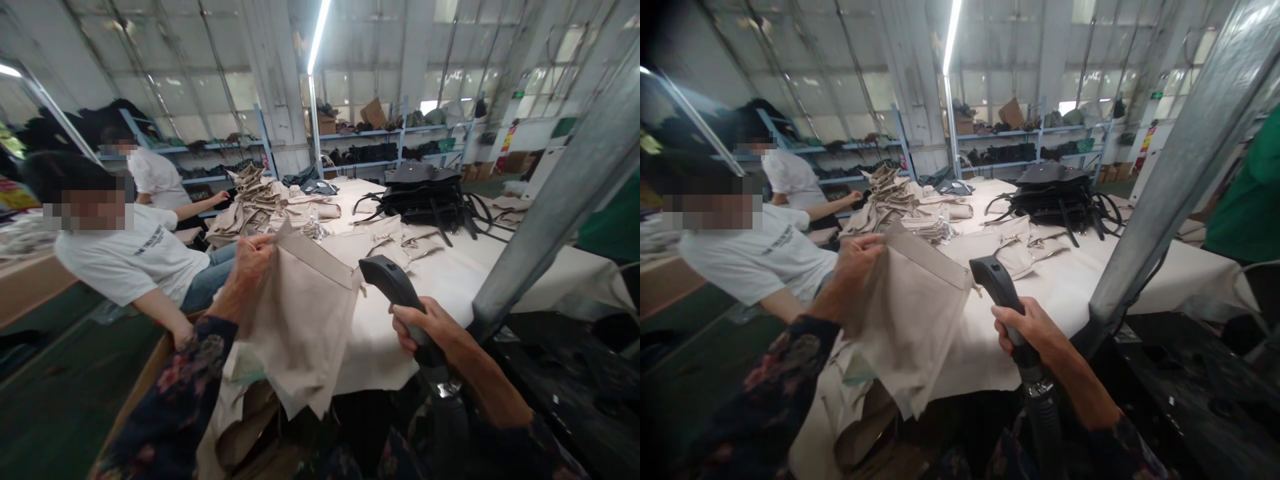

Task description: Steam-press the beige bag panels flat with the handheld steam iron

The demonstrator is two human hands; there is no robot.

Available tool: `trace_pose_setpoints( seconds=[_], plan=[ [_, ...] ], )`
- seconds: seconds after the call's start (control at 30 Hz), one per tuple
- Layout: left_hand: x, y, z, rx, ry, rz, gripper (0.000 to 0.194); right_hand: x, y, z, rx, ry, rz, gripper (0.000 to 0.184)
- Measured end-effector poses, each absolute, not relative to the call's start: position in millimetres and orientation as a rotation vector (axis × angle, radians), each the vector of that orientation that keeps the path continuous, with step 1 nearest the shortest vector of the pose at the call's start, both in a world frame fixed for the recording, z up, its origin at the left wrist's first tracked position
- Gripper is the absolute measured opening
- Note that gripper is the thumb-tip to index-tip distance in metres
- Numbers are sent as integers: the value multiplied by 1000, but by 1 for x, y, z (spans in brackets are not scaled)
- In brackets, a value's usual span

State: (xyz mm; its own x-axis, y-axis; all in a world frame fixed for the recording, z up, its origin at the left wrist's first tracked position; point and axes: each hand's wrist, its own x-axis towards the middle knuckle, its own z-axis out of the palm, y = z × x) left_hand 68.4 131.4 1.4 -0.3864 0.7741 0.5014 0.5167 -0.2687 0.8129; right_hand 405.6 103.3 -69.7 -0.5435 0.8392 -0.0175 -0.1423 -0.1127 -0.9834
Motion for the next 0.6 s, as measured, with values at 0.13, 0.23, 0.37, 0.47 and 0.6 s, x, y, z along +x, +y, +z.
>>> trace_pose_setpoints(
  seconds=[0.13,0.23,0.37,0.47,0.6],
  plan=[
    [63,131,70,2155,2045,1928,36,426,84,-75,-832,-1454,1749,31],
    [89,124,72,2453,2065,1763,41,438,71,-78,-836,-1478,1730,33],
    [140,121,-21,2601,1868,1094,40,451,54,-86,-885,-1526,1694,36],
    [170,116,-113,2447,1782,664,36,459,43,-98,-935,-1515,1722,36],
    [179,114,-165,2328,1635,479,25,464,37,-119,-1001,-1458,1779,35]
  ],
)
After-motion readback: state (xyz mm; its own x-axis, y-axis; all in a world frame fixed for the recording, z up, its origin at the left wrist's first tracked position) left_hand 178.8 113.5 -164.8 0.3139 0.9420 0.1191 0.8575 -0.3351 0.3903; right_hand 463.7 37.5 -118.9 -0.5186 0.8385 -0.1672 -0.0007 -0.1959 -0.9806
